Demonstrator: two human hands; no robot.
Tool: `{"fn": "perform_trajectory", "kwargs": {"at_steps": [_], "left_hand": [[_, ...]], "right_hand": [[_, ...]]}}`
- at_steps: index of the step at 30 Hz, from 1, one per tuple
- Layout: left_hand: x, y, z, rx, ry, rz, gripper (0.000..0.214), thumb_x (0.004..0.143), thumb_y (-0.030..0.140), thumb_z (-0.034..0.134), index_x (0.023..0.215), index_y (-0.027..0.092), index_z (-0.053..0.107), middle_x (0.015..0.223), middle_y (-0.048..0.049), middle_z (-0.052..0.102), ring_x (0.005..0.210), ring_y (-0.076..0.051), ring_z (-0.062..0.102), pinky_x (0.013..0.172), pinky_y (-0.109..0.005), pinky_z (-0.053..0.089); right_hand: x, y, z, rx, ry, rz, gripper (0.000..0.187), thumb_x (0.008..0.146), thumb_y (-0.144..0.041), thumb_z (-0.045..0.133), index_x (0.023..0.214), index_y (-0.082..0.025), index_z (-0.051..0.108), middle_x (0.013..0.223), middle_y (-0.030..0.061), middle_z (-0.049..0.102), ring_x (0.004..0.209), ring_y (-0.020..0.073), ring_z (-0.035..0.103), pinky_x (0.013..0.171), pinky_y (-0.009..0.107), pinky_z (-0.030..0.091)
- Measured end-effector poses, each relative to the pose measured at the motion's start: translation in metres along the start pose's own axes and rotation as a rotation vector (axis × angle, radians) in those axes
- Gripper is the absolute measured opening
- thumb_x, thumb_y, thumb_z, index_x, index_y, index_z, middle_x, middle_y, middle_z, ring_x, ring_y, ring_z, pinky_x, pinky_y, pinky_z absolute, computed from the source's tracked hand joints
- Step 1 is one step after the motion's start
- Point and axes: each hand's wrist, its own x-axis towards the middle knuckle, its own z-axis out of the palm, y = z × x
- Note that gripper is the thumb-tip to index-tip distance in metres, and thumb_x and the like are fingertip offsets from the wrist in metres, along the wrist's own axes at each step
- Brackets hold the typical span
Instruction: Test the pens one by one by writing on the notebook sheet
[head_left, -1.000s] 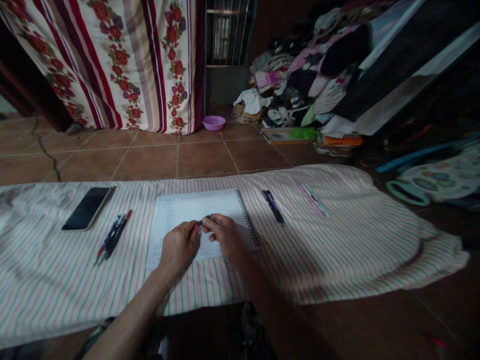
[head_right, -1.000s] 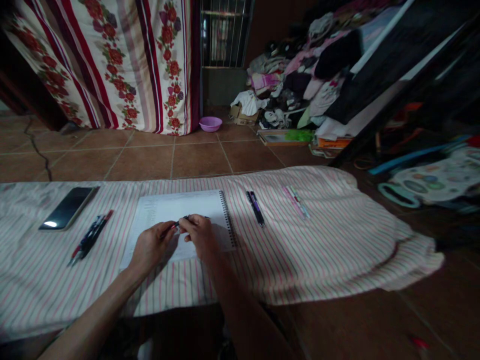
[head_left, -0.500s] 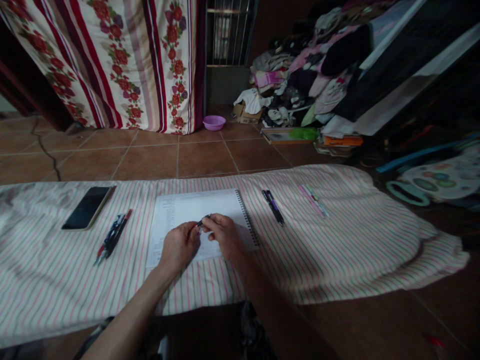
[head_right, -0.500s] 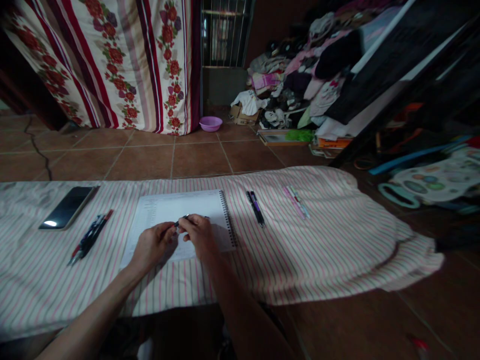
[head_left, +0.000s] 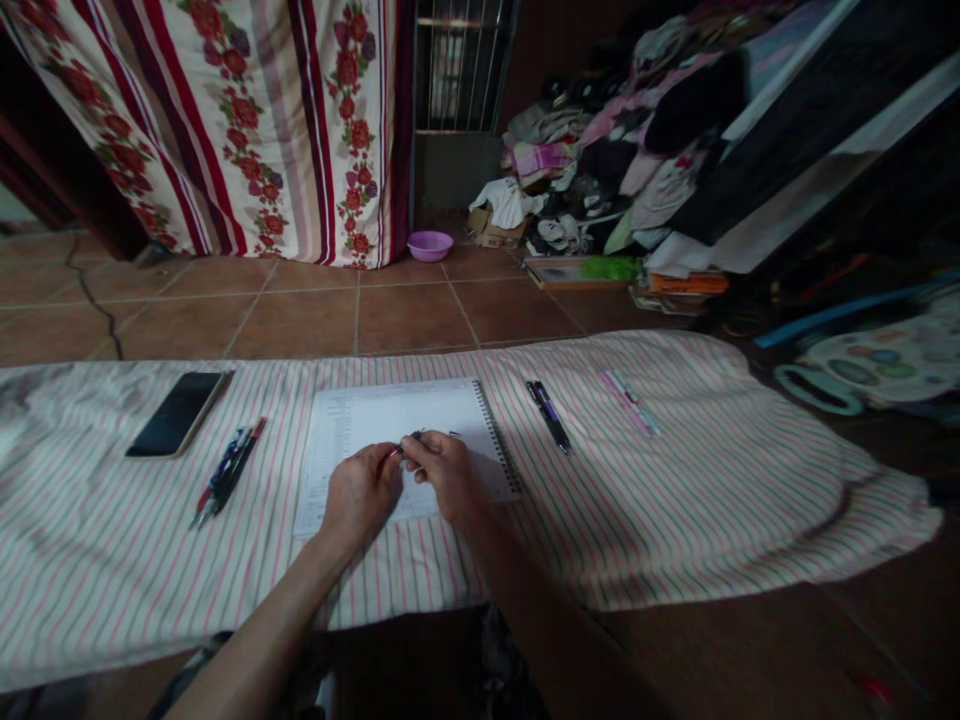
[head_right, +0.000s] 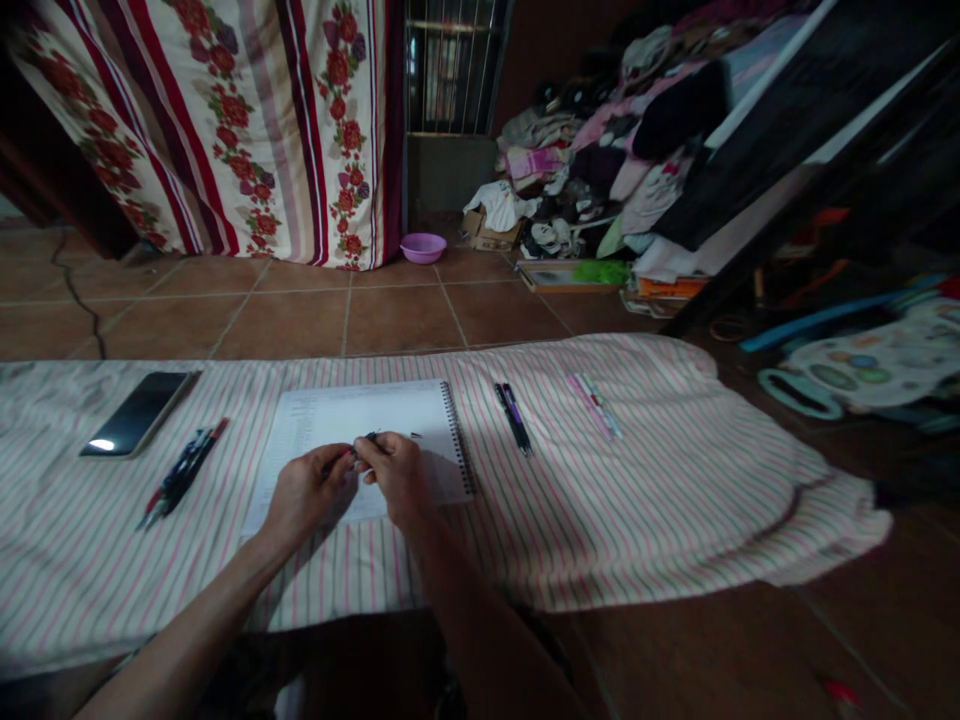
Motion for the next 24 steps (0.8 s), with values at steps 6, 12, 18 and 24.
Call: {"fn": "perform_trajectory", "kwargs": {"at_steps": [6,12,18,24], "left_hand": [[-0.0002,0.0003,-0.0005,-0.058,-0.007,0.010,0.027,0.086,0.026,0.040,0.087,0.018,0.065,0.070,-0.0031,0.066,0.063,-0.014,0.059,0.058,-0.023,0.037],[0.0003,-0.0016,0.0008,-0.059,0.020,0.005,0.028,0.086,0.028,0.039,0.090,0.018,0.065,0.077,-0.0044,0.069,0.068,-0.016,0.062,0.060,-0.024,0.040],[0.0003,-0.0007,0.0007,-0.033,0.023,-0.015,0.030,0.087,0.029,0.039,0.094,0.017,0.065,0.079,-0.0048,0.069,0.070,-0.016,0.062,0.062,-0.024,0.041],[0.0009,-0.0021,0.0003,-0.017,0.000,-0.024,0.028,0.087,0.028,0.040,0.092,0.019,0.066,0.075,-0.0034,0.069,0.068,-0.016,0.062,0.061,-0.024,0.040]], "right_hand": [[-0.0008,-0.0021,-0.0009,0.003,-0.006,-0.002,0.024,0.061,-0.035,0.064,0.053,-0.016,0.053,0.045,-0.0034,0.052,0.042,0.0071,0.046,0.040,0.020,0.034],[-0.0046,-0.0042,0.0002,0.071,-0.059,0.055,0.027,0.061,-0.039,0.067,0.065,-0.015,0.056,0.060,-0.0009,0.059,0.057,0.0099,0.056,0.047,0.019,0.042],[-0.0019,0.0027,-0.0002,0.102,-0.058,0.061,0.034,0.057,-0.044,0.071,0.066,-0.014,0.057,0.059,-0.0011,0.059,0.054,0.0094,0.055,0.049,0.021,0.044],[-0.0028,-0.0012,0.0006,0.060,-0.047,0.033,0.024,0.060,-0.037,0.068,0.061,-0.015,0.058,0.056,-0.0001,0.059,0.053,0.0103,0.055,0.047,0.021,0.042]]}}
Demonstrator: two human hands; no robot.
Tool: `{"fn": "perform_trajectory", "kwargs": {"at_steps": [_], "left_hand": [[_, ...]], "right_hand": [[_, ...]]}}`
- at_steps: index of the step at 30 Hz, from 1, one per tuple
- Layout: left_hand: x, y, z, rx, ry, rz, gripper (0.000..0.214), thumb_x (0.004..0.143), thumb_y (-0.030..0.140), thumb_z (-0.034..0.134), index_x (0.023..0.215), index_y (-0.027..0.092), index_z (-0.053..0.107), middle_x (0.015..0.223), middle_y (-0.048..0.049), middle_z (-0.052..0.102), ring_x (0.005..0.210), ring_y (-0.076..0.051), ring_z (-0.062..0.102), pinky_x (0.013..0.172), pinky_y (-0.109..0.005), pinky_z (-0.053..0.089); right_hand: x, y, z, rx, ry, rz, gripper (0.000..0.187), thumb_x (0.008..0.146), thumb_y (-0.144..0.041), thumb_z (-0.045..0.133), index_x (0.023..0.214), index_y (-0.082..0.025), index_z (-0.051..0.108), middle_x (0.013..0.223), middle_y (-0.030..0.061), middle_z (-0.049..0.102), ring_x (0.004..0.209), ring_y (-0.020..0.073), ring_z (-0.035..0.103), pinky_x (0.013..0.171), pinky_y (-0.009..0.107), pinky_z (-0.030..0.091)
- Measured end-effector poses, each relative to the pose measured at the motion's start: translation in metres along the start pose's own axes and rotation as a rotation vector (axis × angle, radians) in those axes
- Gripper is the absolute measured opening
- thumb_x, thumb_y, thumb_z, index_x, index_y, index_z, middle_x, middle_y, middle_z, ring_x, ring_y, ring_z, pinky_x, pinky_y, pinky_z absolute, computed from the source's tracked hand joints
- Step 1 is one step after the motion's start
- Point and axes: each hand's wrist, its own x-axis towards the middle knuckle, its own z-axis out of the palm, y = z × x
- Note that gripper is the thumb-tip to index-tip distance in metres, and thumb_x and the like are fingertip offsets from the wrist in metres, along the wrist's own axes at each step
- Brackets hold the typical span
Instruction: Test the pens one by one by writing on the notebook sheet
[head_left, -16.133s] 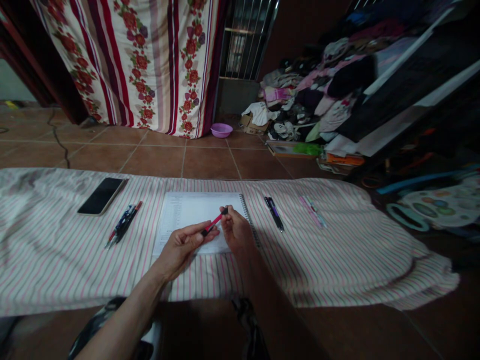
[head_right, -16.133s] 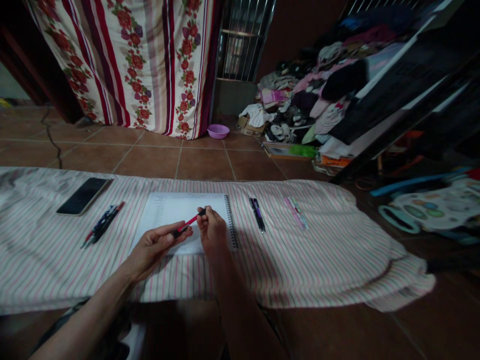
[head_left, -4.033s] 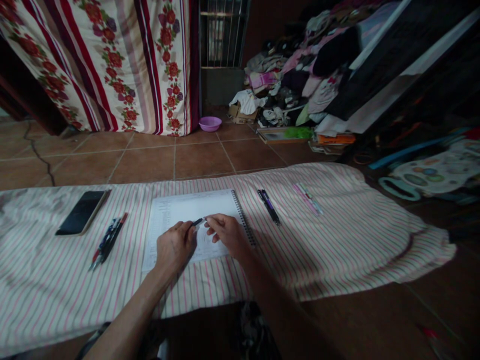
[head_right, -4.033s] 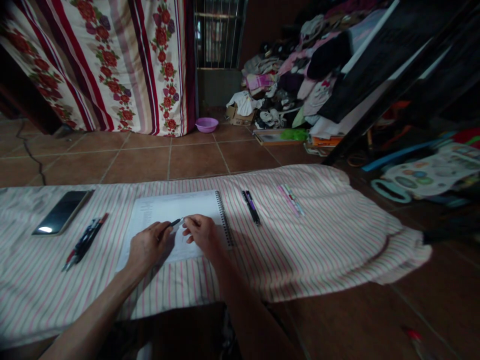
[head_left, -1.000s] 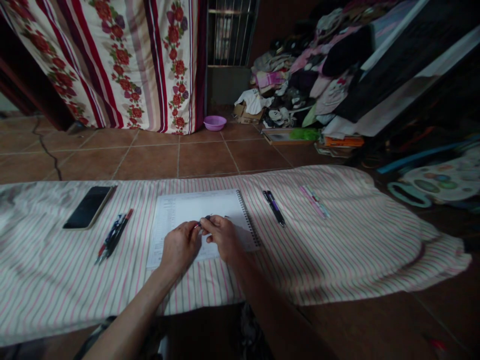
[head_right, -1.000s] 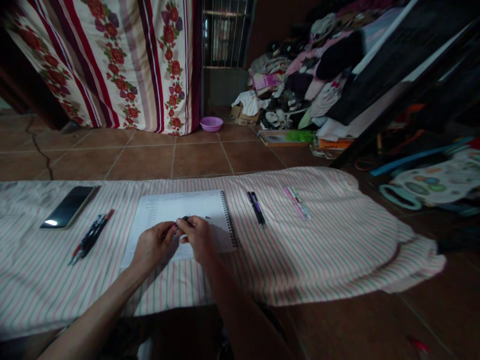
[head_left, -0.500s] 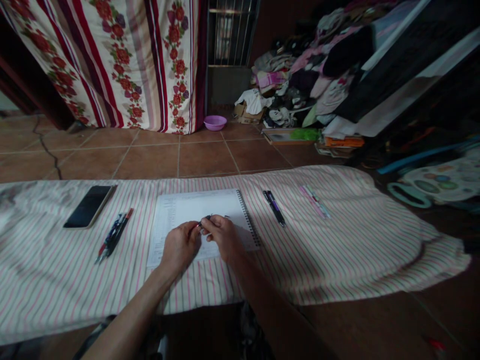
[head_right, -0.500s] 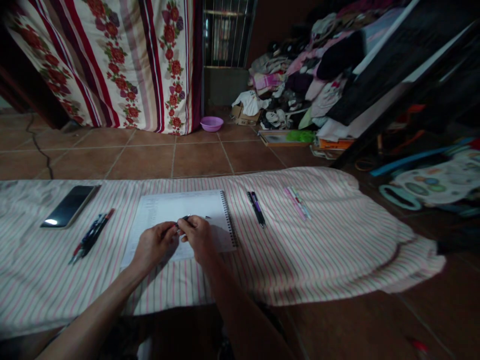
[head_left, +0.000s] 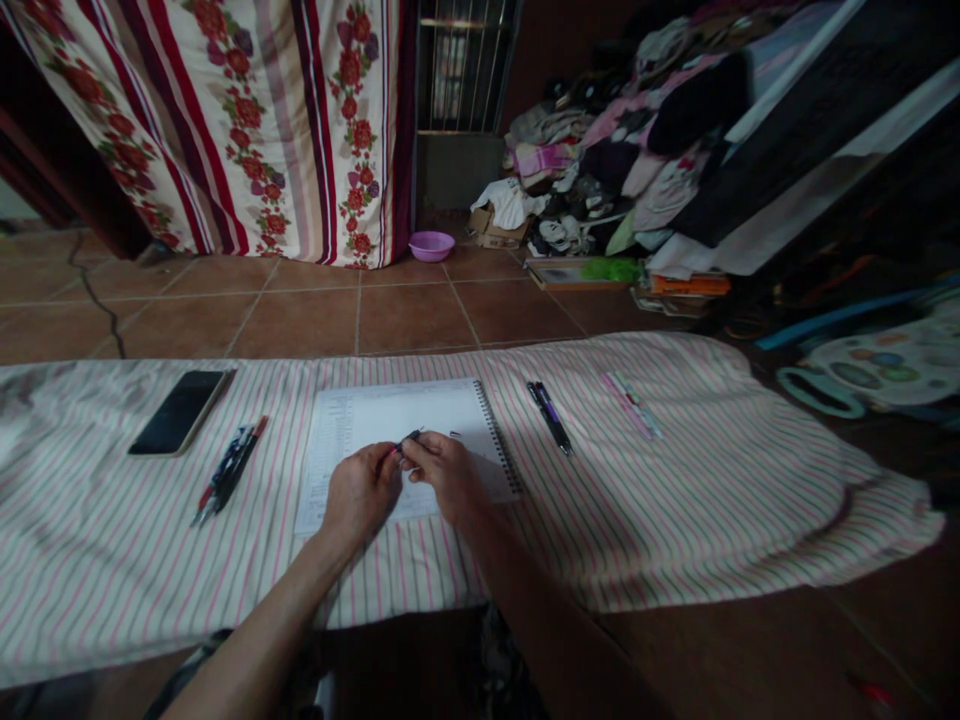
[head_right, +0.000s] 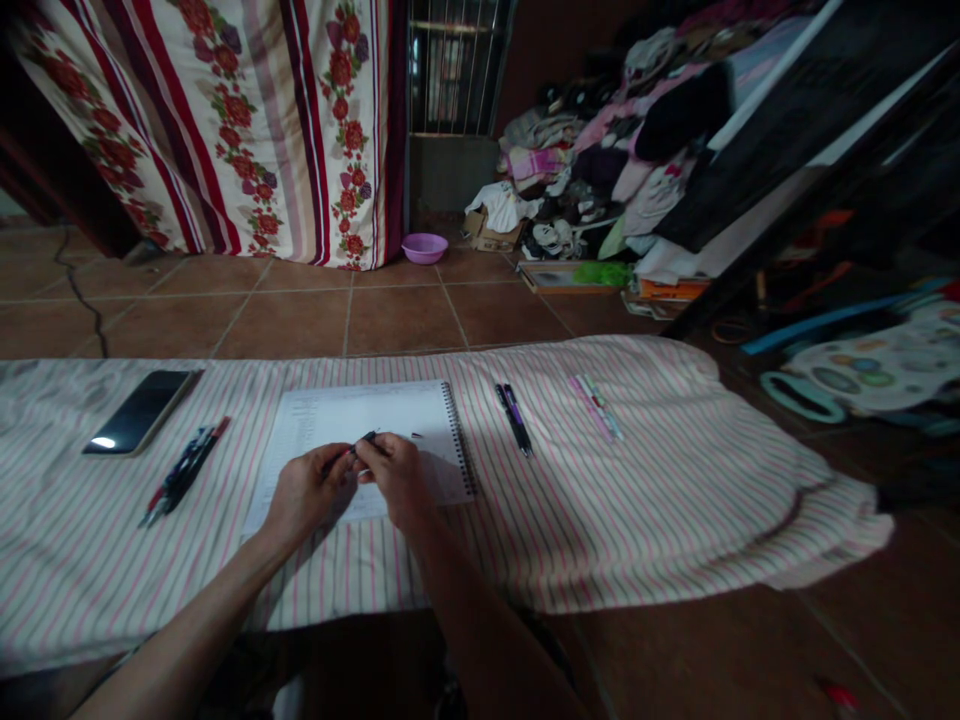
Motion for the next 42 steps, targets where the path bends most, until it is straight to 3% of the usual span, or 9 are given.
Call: {"fn": "perform_trajectory", "kwargs": {"at_steps": [6,15,20,28,32,38,42], "left_hand": [[-0.0006,0.0011,-0.0037,-0.035,0.019,0.000,0.029,0.087,0.028,0.039,0.092,0.018,0.066,0.078,-0.0048,0.069,0.068,-0.015,0.062,0.062,-0.024,0.040],[-0.0010,0.0014,-0.0020,-0.006,0.008,-0.018,0.027,0.087,0.027,0.042,0.096,0.018,0.065,0.081,-0.0044,0.070,0.072,-0.016,0.063,0.063,-0.024,0.041],[-0.0002,0.0029,-0.0037,0.034,0.017,-0.036,0.026,0.087,0.026,0.042,0.098,0.018,0.065,0.081,-0.0048,0.070,0.072,-0.016,0.063,0.062,-0.025,0.040],[-0.0023,0.0038,-0.0027,0.028,-0.012,-0.017,0.027,0.087,0.027,0.041,0.096,0.020,0.065,0.079,-0.0034,0.070,0.069,-0.016,0.063,0.060,-0.024,0.040],[-0.0020,0.0026,-0.0022,0.032,-0.008,-0.019,0.026,0.086,0.025,0.042,0.096,0.019,0.065,0.086,-0.0054,0.071,0.075,-0.017,0.064,0.064,-0.025,0.042],[-0.0029,0.0015,-0.0012,-0.010,0.013,-0.039,0.033,0.086,0.028,0.042,0.116,0.019,0.051,0.082,-0.0044,0.071,0.071,-0.018,0.065,0.063,-0.027,0.043],[-0.0032,-0.0019,-0.0001,-0.119,0.036,-0.029,0.017,0.085,0.028,0.043,0.095,0.019,0.054,0.074,-0.0021,0.068,0.066,-0.016,0.063,0.060,-0.025,0.042]], "right_hand": [[-0.0032,-0.0018,0.0009,0.071,-0.070,0.016,0.028,0.066,-0.040,0.066,0.077,-0.015,0.058,0.069,0.0008,0.062,0.063,0.0105,0.059,0.051,0.019,0.046],[-0.0019,-0.0020,0.0014,0.046,-0.026,0.027,0.026,0.061,-0.037,0.069,0.063,-0.014,0.057,0.059,0.0004,0.060,0.057,0.0107,0.058,0.048,0.020,0.044],[-0.0027,-0.0007,-0.0002,0.104,-0.087,0.013,0.028,0.066,-0.041,0.067,0.072,-0.015,0.058,0.068,0.0015,0.063,0.064,0.0107,0.060,0.053,0.020,0.047],[-0.0005,-0.0015,-0.0014,0.015,0.001,0.030,0.030,0.060,-0.041,0.069,0.062,-0.015,0.055,0.059,0.0000,0.060,0.057,0.0110,0.059,0.046,0.019,0.042],[-0.0009,-0.0006,-0.0017,0.036,-0.015,0.018,0.024,0.063,-0.037,0.066,0.071,-0.016,0.058,0.066,-0.0008,0.060,0.061,0.0109,0.060,0.047,0.019,0.041],[-0.0006,0.0020,-0.0027,0.061,-0.032,0.016,0.026,0.064,-0.037,0.065,0.081,-0.017,0.061,0.076,0.0016,0.063,0.067,0.0122,0.061,0.050,0.019,0.042],[-0.0016,0.0005,-0.0003,0.117,-0.014,0.048,0.032,0.060,-0.040,0.070,0.080,-0.017,0.059,0.071,0.0003,0.062,0.065,0.0113,0.060,0.054,0.020,0.043]]}}
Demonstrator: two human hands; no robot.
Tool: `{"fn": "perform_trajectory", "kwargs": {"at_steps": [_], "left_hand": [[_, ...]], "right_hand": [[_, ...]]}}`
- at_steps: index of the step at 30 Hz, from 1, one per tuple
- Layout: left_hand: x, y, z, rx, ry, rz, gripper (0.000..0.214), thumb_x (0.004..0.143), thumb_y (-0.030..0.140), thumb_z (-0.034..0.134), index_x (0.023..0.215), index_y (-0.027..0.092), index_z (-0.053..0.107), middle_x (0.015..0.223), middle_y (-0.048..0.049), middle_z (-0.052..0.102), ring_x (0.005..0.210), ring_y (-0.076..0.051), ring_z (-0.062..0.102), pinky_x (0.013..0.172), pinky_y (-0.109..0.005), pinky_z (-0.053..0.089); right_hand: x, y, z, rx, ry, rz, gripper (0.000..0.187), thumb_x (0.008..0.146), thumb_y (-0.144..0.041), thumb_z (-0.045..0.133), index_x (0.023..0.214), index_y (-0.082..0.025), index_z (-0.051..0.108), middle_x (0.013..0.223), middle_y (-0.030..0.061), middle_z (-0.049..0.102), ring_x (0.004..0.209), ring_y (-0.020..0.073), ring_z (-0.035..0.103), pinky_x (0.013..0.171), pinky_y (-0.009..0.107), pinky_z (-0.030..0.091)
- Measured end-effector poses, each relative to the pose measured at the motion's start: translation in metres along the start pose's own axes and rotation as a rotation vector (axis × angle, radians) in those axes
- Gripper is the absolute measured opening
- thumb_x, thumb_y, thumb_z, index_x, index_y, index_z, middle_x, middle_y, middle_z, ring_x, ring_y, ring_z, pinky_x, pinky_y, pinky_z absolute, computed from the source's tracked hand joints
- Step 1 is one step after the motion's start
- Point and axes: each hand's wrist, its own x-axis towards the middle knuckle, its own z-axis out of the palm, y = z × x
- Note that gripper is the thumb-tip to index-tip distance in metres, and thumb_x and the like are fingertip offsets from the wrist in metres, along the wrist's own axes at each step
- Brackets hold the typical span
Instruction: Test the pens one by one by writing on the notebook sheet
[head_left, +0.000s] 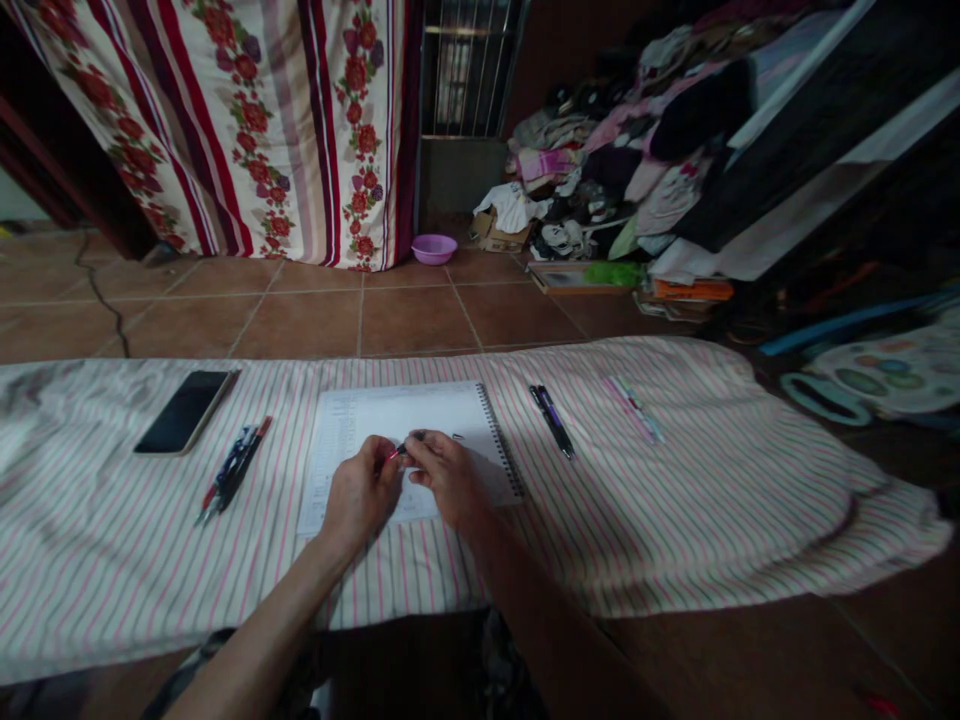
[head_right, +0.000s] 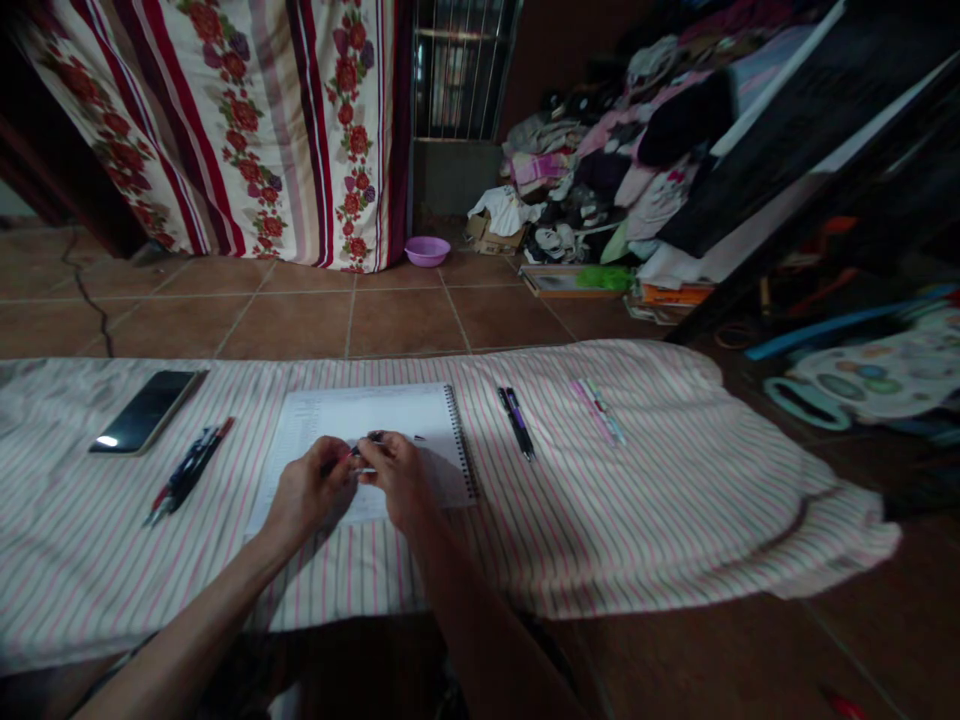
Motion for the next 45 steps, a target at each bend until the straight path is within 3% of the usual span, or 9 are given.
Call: {"fn": "perform_trajectory", "kwargs": {"at_steps": [3,12,19,27,34,45], "left_hand": [[0.0005,-0.0018,-0.0006,-0.023,0.006,0.021,0.012,0.084,0.026,0.044,0.085,0.020,0.055,0.070,-0.0001,0.066,0.064,-0.015,0.062,0.059,-0.024,0.042],[0.0002,0.0022,-0.0044,0.105,0.019,-0.022,0.015,0.083,0.029,0.047,0.091,0.022,0.059,0.073,-0.0001,0.067,0.068,-0.015,0.062,0.060,-0.024,0.039],[0.0009,0.0017,-0.0030,0.050,0.057,0.002,0.014,0.082,0.025,0.047,0.084,0.019,0.060,0.069,-0.0003,0.064,0.062,-0.013,0.057,0.058,-0.024,0.037],[0.0004,-0.0001,-0.0015,0.008,0.039,0.011,0.019,0.083,0.029,0.045,0.083,0.019,0.061,0.067,-0.0001,0.064,0.060,-0.013,0.057,0.057,-0.024,0.037],[0.0008,-0.0036,-0.0009,-0.001,0.050,0.000,0.020,0.083,0.029,0.044,0.084,0.019,0.061,0.068,-0.0006,0.065,0.061,-0.014,0.058,0.058,-0.024,0.038],[-0.0002,-0.0004,-0.0015,0.033,0.041,0.008,0.018,0.083,0.027,0.045,0.083,0.018,0.061,0.067,-0.0004,0.064,0.059,-0.013,0.056,0.057,-0.023,0.036]], "right_hand": [[0.0001,0.0002,0.0004,0.009,-0.014,0.015,0.032,0.058,-0.041,0.072,0.072,-0.016,0.058,0.067,0.0000,0.061,0.062,0.0104,0.058,0.056,0.022,0.044],[0.0021,0.0027,0.0011,-0.024,-0.009,-0.033,0.020,0.062,-0.033,0.067,0.068,-0.016,0.058,0.066,-0.0008,0.060,0.061,0.0099,0.057,0.052,0.020,0.043],[0.0021,0.0050,-0.0003,0.000,-0.033,-0.024,0.028,0.065,-0.038,0.067,0.080,-0.016,0.059,0.074,0.0011,0.062,0.066,0.0107,0.060,0.054,0.020,0.046],[0.0026,0.0039,0.0000,-0.090,0.000,-0.030,0.021,0.063,-0.034,0.067,0.069,-0.014,0.060,0.063,-0.0004,0.059,0.059,0.0093,0.056,0.047,0.018,0.042],[-0.0001,0.0004,0.0013,0.013,-0.033,0.019,0.030,0.064,-0.034,0.067,0.088,-0.017,0.059,0.080,0.0016,0.064,0.066,0.0108,0.061,0.050,0.018,0.043],[0.0019,0.0023,0.0005,-0.081,-0.001,-0.027,0.020,0.063,-0.033,0.066,0.064,-0.015,0.058,0.061,-0.0004,0.060,0.059,0.0098,0.057,0.045,0.018,0.039]]}}
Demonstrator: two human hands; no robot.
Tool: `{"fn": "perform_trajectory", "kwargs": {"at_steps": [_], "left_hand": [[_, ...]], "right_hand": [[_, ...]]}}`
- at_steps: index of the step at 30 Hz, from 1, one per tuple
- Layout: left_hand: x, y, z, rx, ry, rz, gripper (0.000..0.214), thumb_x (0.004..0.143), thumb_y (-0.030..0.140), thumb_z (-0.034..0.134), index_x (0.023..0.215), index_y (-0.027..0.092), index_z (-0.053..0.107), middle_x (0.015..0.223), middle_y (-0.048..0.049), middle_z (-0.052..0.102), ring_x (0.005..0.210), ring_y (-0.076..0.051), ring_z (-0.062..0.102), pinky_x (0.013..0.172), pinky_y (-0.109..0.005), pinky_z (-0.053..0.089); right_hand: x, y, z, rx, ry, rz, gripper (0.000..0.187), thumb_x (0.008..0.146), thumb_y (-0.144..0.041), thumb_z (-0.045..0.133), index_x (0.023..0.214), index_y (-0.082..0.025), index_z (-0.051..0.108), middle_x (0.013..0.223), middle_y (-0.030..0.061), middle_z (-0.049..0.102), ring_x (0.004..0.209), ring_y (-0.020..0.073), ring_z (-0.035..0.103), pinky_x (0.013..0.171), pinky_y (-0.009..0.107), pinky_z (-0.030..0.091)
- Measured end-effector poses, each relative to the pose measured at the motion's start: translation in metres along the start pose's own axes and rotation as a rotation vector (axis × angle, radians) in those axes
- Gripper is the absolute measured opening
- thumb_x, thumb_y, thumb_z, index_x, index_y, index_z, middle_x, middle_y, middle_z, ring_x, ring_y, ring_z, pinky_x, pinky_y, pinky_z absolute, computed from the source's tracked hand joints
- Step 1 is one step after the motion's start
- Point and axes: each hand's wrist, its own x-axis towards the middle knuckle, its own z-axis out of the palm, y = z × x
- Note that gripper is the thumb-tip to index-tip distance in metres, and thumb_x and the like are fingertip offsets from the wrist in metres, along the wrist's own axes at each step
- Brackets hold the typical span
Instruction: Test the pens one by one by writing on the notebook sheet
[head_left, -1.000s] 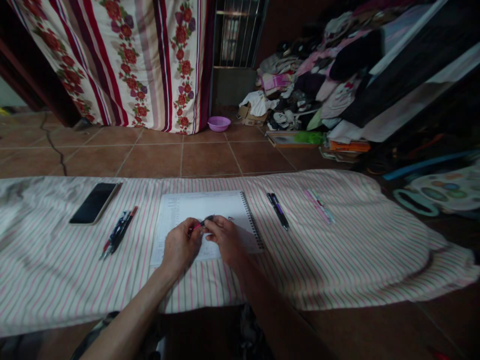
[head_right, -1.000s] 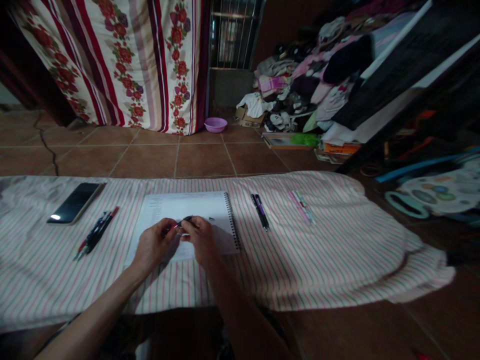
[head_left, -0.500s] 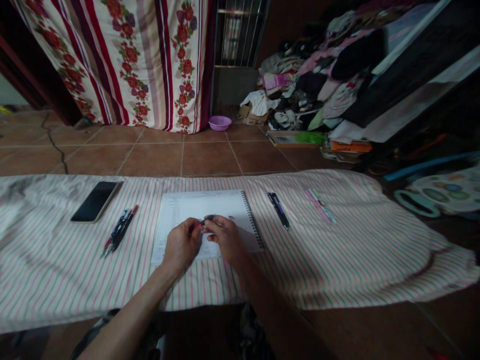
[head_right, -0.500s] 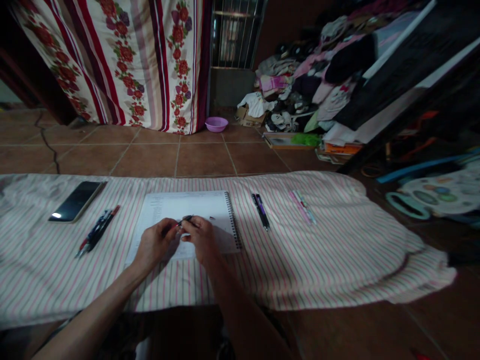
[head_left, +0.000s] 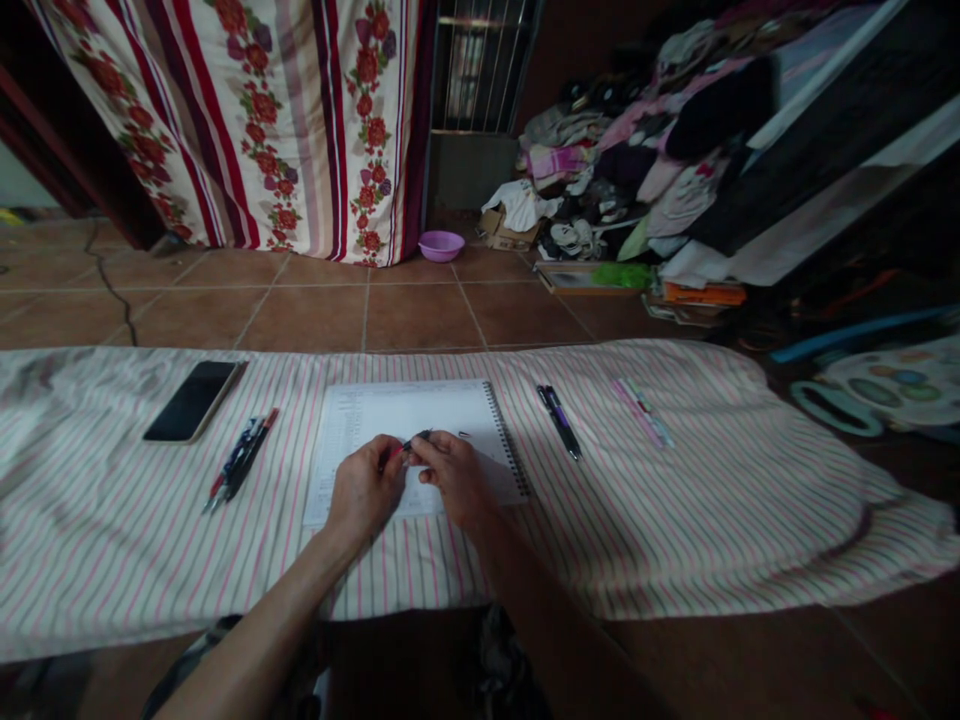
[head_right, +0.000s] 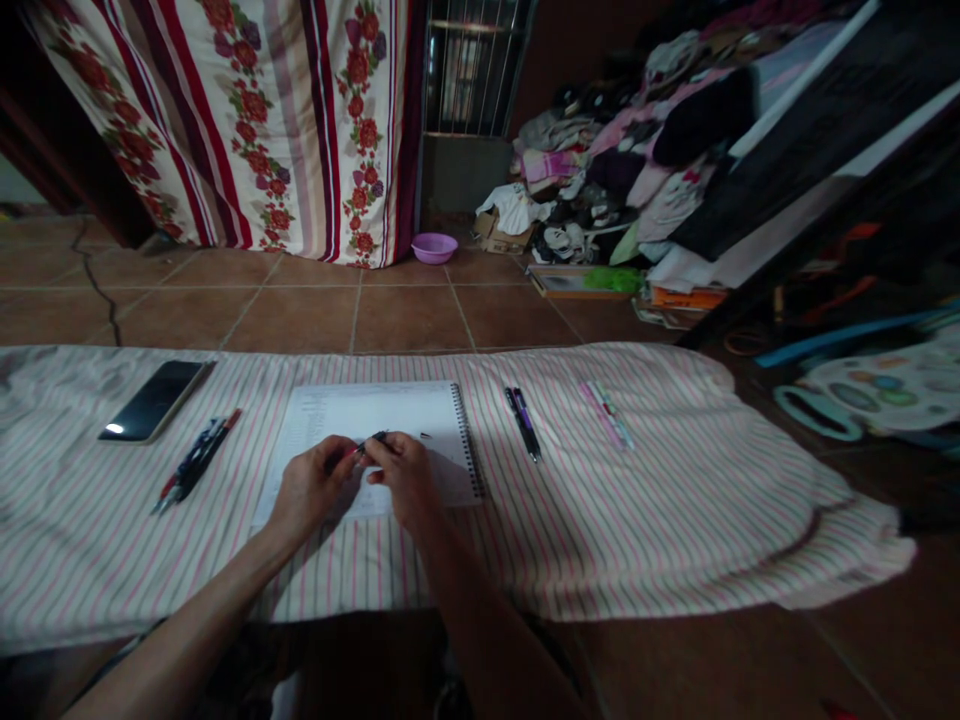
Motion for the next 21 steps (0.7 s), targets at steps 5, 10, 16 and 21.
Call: {"fn": "perform_trajectory", "kwargs": {"at_steps": [5,10,16,21], "left_hand": [[0.000,0.001,0.001,0.022,0.009,-0.004,0.016,0.082,0.026,0.046,0.082,0.019,0.061,0.068,-0.0005,0.064,0.059,-0.013,0.056,0.057,-0.023,0.036],[-0.001,0.002,-0.001,0.032,0.013,-0.009,0.018,0.083,0.027,0.045,0.085,0.019,0.061,0.069,-0.0011,0.065,0.060,-0.013,0.057,0.057,-0.024,0.036],[0.000,0.000,0.000,0.019,-0.004,-0.003,0.018,0.084,0.029,0.045,0.084,0.019,0.061,0.068,-0.0005,0.065,0.059,-0.014,0.056,0.057,-0.024,0.036],[-0.001,0.001,-0.001,0.026,-0.002,-0.001,0.019,0.084,0.028,0.045,0.083,0.019,0.062,0.067,-0.0005,0.064,0.058,-0.013,0.055,0.056,-0.023,0.035]], "right_hand": [[-0.003,-0.004,0.002,0.018,0.035,0.014,0.017,0.063,-0.030,0.065,0.068,-0.015,0.058,0.066,-0.0002,0.060,0.065,0.0109,0.060,0.048,0.018,0.041],[-0.003,-0.001,0.001,0.039,-0.010,0.025,0.026,0.064,-0.035,0.066,0.080,-0.017,0.059,0.076,0.0015,0.063,0.068,0.0121,0.062,0.049,0.019,0.042],[0.001,0.006,-0.001,0.006,-0.026,0.022,0.026,0.062,-0.038,0.068,0.069,-0.016,0.057,0.067,0.0007,0.062,0.060,0.0102,0.058,0.045,0.018,0.038],[0.001,0.004,0.001,0.007,-0.016,0.009,0.022,0.061,-0.033,0.067,0.068,-0.015,0.058,0.063,-0.0003,0.059,0.059,0.0098,0.056,0.044,0.018,0.037]]}}
